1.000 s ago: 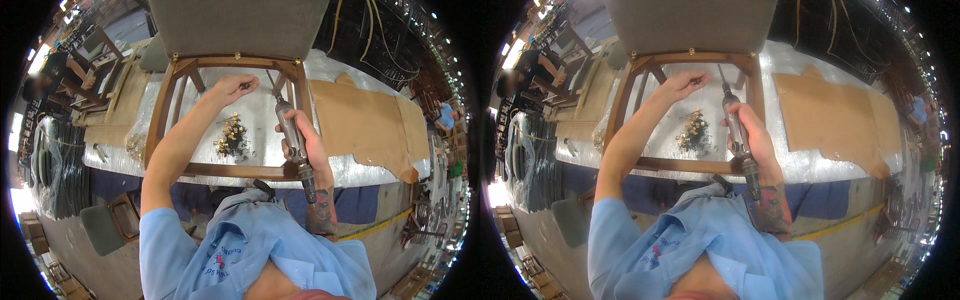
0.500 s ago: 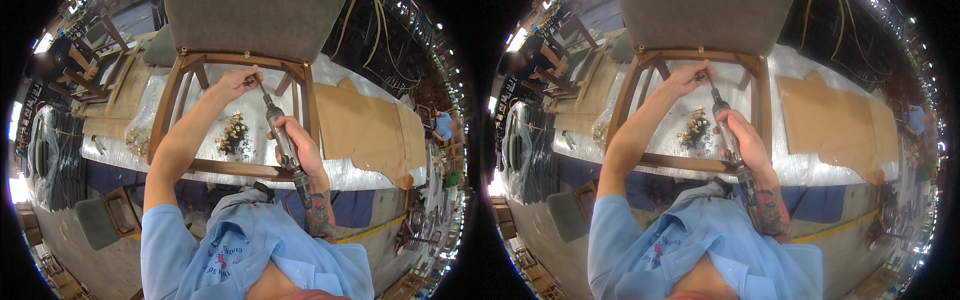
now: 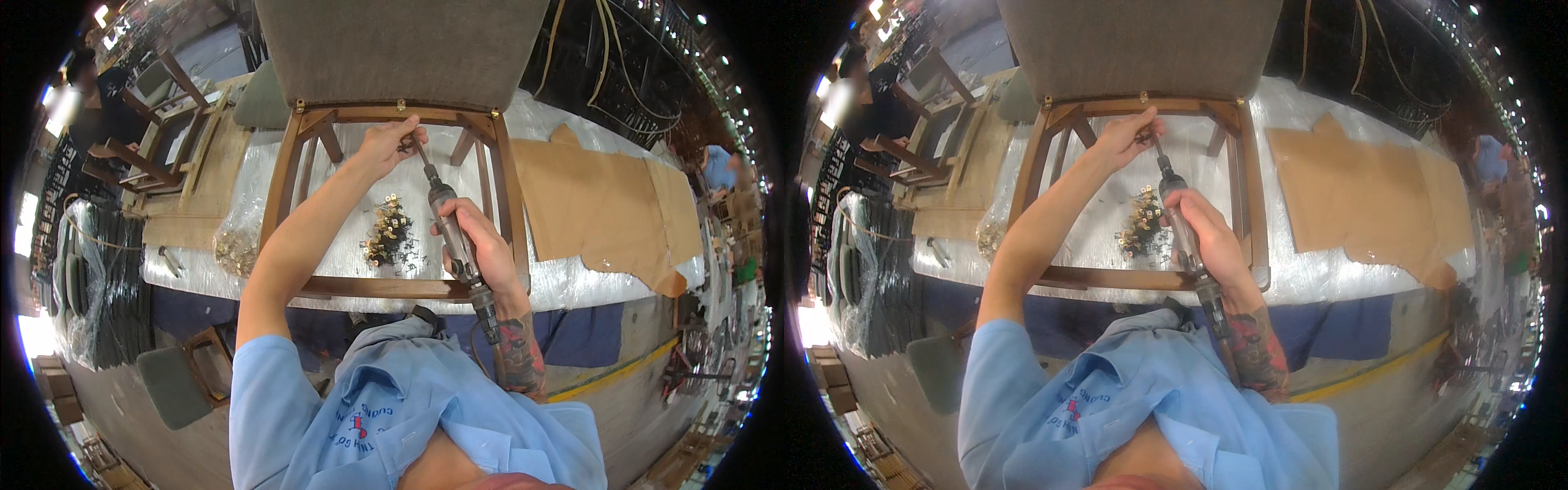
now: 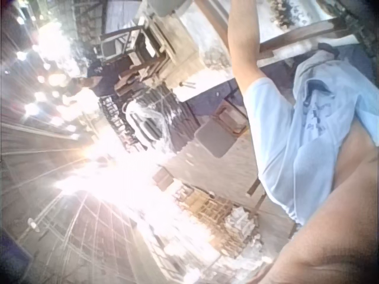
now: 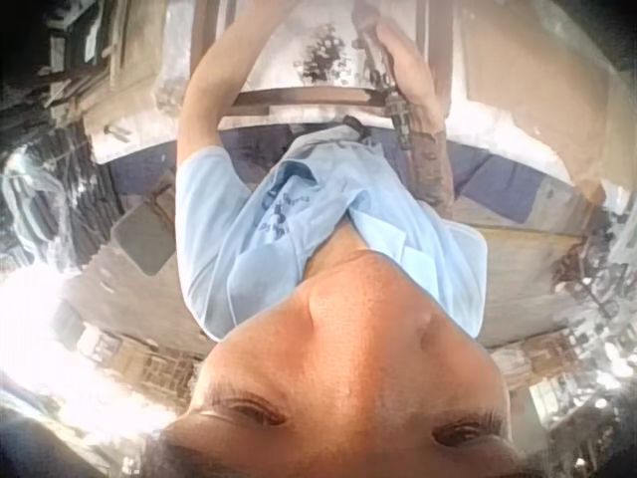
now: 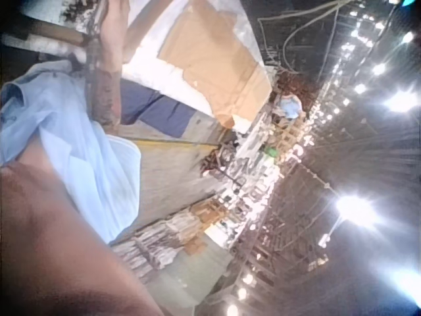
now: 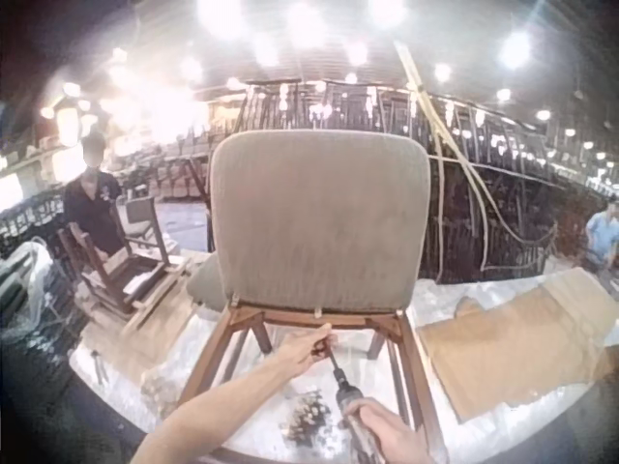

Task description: The person assembles a wooden chair by attaching the seat cushion to the frame using a pneumatic drill. They position the cushion, insert screws, and tighten them at multiple points on the chair frame.

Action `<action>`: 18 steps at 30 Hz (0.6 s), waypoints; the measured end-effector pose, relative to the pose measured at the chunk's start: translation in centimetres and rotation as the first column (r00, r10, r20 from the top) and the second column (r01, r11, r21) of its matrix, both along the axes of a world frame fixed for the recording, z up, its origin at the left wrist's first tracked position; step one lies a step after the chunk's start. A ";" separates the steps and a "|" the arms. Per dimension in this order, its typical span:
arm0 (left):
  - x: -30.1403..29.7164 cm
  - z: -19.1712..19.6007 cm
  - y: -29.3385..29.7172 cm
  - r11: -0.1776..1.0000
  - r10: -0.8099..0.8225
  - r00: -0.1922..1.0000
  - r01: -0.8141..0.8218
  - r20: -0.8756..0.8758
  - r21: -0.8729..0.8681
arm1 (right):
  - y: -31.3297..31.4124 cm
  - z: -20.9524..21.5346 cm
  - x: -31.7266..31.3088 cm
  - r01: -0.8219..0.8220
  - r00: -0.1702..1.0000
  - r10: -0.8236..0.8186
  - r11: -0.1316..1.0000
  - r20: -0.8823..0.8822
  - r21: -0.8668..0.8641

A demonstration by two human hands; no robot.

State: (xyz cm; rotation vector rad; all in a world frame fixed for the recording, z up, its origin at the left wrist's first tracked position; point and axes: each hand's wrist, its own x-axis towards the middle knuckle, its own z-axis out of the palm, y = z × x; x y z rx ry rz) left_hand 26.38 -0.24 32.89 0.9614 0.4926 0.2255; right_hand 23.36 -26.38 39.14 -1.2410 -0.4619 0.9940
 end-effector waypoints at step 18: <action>3.8 -3.1 1.4 0.938 0.346 0.932 -0.346 -0.112 0.020 | 7.6 -0.2 -1.3 0.223 0.975 -0.223 0.975 -0.002 -0.009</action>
